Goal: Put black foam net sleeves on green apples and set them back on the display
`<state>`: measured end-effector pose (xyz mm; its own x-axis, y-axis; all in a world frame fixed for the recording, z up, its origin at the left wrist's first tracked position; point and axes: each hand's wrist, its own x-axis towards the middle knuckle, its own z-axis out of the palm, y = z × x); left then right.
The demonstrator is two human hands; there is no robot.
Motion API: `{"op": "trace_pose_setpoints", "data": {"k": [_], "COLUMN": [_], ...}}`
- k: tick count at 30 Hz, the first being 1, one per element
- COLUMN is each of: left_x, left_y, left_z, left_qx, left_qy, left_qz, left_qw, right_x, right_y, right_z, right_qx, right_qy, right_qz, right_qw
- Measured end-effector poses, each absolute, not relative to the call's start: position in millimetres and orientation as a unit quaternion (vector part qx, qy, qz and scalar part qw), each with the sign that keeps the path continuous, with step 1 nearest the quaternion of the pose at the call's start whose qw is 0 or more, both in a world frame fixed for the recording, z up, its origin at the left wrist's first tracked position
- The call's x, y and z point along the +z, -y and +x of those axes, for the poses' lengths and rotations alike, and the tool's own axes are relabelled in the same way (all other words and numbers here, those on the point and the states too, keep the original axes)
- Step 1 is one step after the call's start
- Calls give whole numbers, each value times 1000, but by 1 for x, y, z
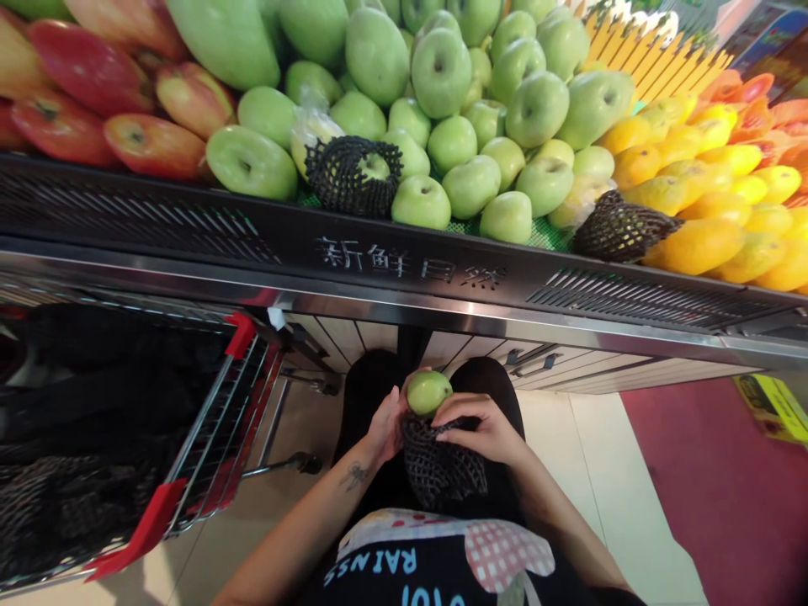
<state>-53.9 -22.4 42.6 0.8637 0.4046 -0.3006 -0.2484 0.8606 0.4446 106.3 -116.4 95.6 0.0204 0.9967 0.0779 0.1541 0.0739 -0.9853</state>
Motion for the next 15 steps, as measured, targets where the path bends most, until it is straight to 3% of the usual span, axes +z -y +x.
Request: {"op": "trace_pose_setpoints", "data": {"k": [6,15], "left_x": [32,29], "left_y": [29,27], "left_z": [-54,-54], "left_qx": [157,125], "left_qy": [-153,-171], "left_qz": [269,426], "left_qw": [938,880], "right_x": [96,90], "right_y": [115,113], "right_z": [103,108], "right_qx": [268,321], "right_qy": [546,437], "right_qz": [-618,-655], "right_qw": [498,526]}}
